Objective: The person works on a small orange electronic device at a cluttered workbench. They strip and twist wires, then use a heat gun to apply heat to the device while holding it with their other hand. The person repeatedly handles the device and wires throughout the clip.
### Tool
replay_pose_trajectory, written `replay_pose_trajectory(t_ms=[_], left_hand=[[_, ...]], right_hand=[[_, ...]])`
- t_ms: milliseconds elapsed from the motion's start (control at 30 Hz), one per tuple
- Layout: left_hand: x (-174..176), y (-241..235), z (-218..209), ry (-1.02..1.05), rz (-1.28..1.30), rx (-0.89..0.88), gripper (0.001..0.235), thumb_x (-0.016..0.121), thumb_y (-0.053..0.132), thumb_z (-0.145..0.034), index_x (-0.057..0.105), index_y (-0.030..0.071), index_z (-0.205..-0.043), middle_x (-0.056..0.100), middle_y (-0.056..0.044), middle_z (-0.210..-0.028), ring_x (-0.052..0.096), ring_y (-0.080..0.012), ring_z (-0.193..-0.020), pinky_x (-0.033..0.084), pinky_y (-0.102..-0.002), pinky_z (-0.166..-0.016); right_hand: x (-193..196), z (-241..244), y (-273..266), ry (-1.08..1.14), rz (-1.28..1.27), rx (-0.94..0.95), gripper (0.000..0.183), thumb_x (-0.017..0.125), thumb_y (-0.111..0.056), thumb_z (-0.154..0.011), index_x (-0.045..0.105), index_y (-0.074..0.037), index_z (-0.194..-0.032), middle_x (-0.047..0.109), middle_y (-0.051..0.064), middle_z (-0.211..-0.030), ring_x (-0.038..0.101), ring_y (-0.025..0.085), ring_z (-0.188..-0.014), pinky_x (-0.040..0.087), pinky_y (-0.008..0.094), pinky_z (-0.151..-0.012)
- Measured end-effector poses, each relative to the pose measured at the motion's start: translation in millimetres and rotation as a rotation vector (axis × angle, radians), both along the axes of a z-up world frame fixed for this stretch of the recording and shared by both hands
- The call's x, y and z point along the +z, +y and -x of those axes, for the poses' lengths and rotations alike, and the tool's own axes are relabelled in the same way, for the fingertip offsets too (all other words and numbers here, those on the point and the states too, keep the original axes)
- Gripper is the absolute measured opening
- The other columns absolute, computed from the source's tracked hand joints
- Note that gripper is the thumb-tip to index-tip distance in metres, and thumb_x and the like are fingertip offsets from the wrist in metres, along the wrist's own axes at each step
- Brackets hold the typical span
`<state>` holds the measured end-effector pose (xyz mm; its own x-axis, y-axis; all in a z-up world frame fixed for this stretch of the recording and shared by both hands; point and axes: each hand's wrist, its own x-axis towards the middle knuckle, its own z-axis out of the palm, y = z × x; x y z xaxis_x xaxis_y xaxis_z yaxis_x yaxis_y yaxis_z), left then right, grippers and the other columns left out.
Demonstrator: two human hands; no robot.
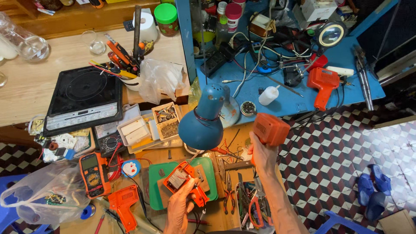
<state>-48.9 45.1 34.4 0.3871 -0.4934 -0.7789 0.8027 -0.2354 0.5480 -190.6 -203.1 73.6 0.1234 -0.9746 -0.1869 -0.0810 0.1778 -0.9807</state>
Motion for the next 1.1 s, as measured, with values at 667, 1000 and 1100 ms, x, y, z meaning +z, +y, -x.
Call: replay_pose_trajectory(t_ms=[667,1000,1100], left_hand=[[15.1,-12.0,-29.1,-0.006,-0.016,-0.165,0.047,0.072,0.035,-0.088,0.079,0.000,-0.118,0.071,0.002,-0.097,0.049,-0.0054,-0.071,0.030,-0.020,-0.048],[3.1,-13.6,-28.7,-0.017,-0.008,-0.144,0.044,0.074,0.035,-0.089,0.079,-0.001,-0.113,0.067,0.003,-0.090,0.051,-0.0050,-0.070,0.028,-0.022,-0.047],[3.0,-12.8,-29.7,-0.026,-0.003,-0.134,0.045,0.073,0.037,-0.089,0.080,0.000,-0.113,0.067,0.003,-0.091,0.050,-0.0045,-0.070,0.028,-0.021,-0.048]], right_hand=[[-31.9,-12.2,-13.8,0.075,-0.005,-0.059,0.021,0.070,-0.023,-0.093,0.060,-0.004,-0.096,0.059,0.003,-0.063,0.057,0.014,-0.049,0.047,0.030,-0.045],[-31.6,-13.6,-13.1,0.124,-0.067,-0.070,0.025,0.070,-0.027,-0.092,0.060,-0.004,-0.095,0.059,0.004,-0.061,0.056,0.014,-0.048,0.046,0.030,-0.045],[-35.6,-13.1,-13.5,0.128,-0.073,-0.070,0.028,0.070,-0.029,-0.092,0.059,-0.003,-0.095,0.059,0.005,-0.061,0.055,0.015,-0.048,0.046,0.030,-0.046]])
